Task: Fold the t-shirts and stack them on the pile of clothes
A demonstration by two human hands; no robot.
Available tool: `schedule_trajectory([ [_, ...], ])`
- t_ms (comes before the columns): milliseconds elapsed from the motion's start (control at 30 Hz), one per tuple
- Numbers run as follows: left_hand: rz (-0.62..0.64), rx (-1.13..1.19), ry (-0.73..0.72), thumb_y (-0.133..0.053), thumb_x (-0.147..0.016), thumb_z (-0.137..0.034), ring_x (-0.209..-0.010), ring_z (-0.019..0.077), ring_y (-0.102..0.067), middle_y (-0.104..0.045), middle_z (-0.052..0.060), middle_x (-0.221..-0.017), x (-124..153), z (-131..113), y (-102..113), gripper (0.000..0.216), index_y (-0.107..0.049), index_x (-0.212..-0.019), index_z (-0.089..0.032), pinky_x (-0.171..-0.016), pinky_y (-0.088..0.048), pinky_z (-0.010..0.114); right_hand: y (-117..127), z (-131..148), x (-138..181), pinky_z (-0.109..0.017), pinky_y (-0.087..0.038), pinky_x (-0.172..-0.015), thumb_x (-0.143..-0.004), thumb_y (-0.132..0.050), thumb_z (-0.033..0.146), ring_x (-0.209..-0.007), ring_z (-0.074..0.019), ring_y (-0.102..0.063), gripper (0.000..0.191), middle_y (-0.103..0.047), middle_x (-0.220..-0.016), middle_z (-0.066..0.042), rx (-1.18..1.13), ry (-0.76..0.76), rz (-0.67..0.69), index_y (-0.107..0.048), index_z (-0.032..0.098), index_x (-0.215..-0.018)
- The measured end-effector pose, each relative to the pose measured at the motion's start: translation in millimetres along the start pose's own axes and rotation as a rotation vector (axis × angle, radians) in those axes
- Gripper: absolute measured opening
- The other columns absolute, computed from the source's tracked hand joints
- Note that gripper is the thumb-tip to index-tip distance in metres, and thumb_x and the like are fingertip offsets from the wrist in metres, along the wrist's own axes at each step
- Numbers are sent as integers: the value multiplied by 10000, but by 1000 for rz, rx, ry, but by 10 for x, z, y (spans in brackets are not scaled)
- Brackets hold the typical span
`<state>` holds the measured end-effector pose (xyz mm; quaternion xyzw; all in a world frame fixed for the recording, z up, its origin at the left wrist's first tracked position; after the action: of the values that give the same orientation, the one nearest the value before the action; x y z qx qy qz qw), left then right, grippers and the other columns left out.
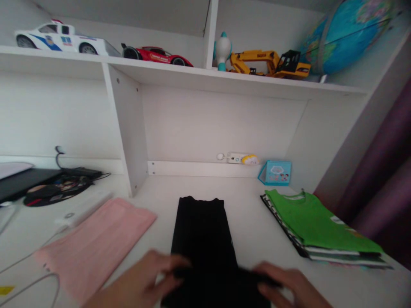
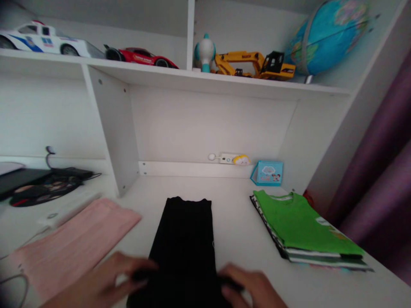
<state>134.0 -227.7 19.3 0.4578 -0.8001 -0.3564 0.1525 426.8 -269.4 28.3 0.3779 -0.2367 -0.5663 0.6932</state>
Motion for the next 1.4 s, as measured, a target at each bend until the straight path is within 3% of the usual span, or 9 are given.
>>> schedule_trajectory([
  [200,-90,45,167,-501,-745,-284,-603,130,-569,-628,-11,-688,-1546,335,417,219,-605,-906,-177,-526,-422,212,64,-252,-1631,-219,-446,-558,-836,-493,276,-639,-106,-553,164,-584,-727,14,-8,-177,-111,-549,151,-926],
  [333,-172,-117,276,-542,-677,-202,-595,169,-568,-571,5,-548,-1906,868,280,91,-592,-621,-150,-579,-420,263,-293,-586,-2090,-310,-492,-672,-851,-509,307,-760,-128,-582,205,-598,-918,-28,84,-312,-81,-564,138,-953],
  [433,-231,-199,304,-543,-643,-163,-684,205,-582,-597,32,-583,-1921,1071,237,94,-570,-553,-161,-658,-416,296,-399,-749,-2072,-370,-474,-767,-850,-508,314,-883,-165,-571,237,-581,-1022,-48,142,-377,-110,-553,149,-1015],
  [600,-272,-184,328,-595,-640,-274,-779,209,-600,-657,86,-848,-1964,1140,237,261,-605,-864,-141,-671,-430,275,-421,-853,-2023,-387,-473,-779,-842,-519,327,-920,-181,-564,287,-563,-1070,-61,141,-481,-93,-528,152,-1070],
  [733,-149,-113,301,-641,-564,-237,-694,215,-604,-659,48,-685,-2035,1038,216,184,-637,-713,-129,-603,-428,274,-389,-769,-2029,-343,-496,-714,-843,-522,313,-839,-159,-586,253,-587,-1002,-42,54,-448,-60,-549,142,-1028],
  [933,-115,81,24,-602,-599,-229,-731,161,-586,-650,20,-861,-2003,359,575,248,-625,-836,-161,-669,-445,270,291,-345,-1855,-274,-471,-633,-792,-572,259,-701,-119,-564,146,-587,-815,-1,-92,-170,-275,-555,134,-865],
  [1133,-185,125,-352,-543,-717,-239,-835,148,-550,-597,8,-866,-1578,-375,948,147,-547,-851,-178,-781,-423,288,803,450,-1068,-247,-412,-690,-710,-524,162,-764,-134,-516,121,-531,-796,17,-114,200,-539,-460,205,-803],
  [1267,33,-152,-327,-496,-725,-134,-856,155,-559,-624,9,-885,-1306,-160,709,154,-569,-852,-184,-824,-411,294,411,780,-536,-249,-407,-734,-686,-530,80,-818,-141,-544,251,-578,-869,-6,-26,336,-174,-513,213,-898],
  [1400,139,-411,-183,-486,-708,-73,-998,209,-537,-606,81,-1051,-1023,73,428,336,-578,-1018,-166,-911,-377,357,207,579,-464,-234,-438,-728,-794,-512,219,-809,-137,-595,189,-642,-872,-10,-50,260,189,-563,221,-976],
])
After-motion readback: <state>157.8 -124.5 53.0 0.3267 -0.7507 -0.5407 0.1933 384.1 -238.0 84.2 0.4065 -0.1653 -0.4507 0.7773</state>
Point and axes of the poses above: each hand's wrist, its own x-axis away from the middle knuckle, its own y-axis out of the back of the hand, z = x × y, the point moved 4 cm from there along -x, towards the middle knuckle
